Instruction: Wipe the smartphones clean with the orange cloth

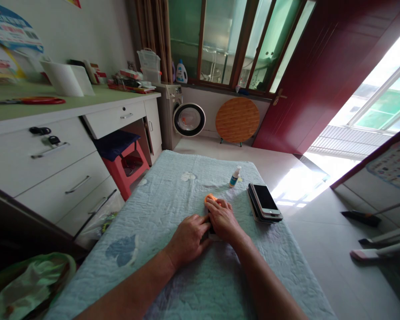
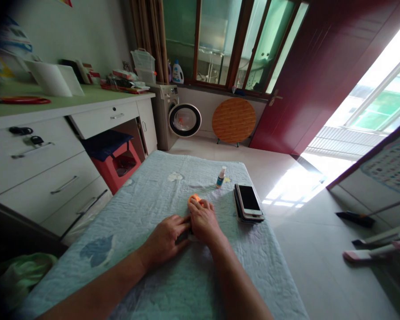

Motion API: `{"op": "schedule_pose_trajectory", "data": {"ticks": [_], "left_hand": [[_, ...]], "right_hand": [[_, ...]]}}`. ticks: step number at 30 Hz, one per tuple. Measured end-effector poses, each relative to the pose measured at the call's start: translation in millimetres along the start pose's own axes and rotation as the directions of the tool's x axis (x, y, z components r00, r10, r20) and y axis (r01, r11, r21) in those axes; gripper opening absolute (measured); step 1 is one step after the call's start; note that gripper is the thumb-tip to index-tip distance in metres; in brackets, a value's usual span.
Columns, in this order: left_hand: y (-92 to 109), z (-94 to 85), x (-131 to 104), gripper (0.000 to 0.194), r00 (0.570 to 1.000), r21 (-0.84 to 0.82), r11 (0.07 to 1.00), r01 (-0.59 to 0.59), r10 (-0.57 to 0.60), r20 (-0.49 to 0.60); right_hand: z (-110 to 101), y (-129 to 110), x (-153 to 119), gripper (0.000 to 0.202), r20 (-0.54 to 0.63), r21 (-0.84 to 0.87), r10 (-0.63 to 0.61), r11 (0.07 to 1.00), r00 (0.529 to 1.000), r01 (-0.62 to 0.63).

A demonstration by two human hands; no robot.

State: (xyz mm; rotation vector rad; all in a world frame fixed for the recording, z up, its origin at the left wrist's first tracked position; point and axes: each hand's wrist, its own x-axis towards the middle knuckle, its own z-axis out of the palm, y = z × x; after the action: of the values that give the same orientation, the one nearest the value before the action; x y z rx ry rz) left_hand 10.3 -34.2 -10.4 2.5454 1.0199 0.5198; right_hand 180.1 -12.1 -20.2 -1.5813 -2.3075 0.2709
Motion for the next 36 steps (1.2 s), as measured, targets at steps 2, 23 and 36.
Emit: {"op": "schedule_pose_trajectory", "data": {"ticks": [2, 23, 36], "left_hand": [[-1, 0.9, 0, 0.031, 1.0, -0.008, 1.0, 0.009, -0.01, -0.009], [-1, -0.2, -1, 0.025, 0.998, -0.059, 0.997, 0.054, -0.055, -0.024], [-1, 1.7, -1, 0.023, 0.999, -0.006, 0.999, 0.045, -0.045, -0.026]], "right_hand": [[-2, -1, 0, 0.035, 0.004, 0.011, -0.007, 1.0, 1.0, 0.007], [-12, -11, -12, 0.021, -0.073, 0.181, -0.115, 0.975, 0.991, 0.126], [-11, -13, -9, 0.018, -0.07, 0.17, -0.084, 0.981, 0.994, 0.095]]}}
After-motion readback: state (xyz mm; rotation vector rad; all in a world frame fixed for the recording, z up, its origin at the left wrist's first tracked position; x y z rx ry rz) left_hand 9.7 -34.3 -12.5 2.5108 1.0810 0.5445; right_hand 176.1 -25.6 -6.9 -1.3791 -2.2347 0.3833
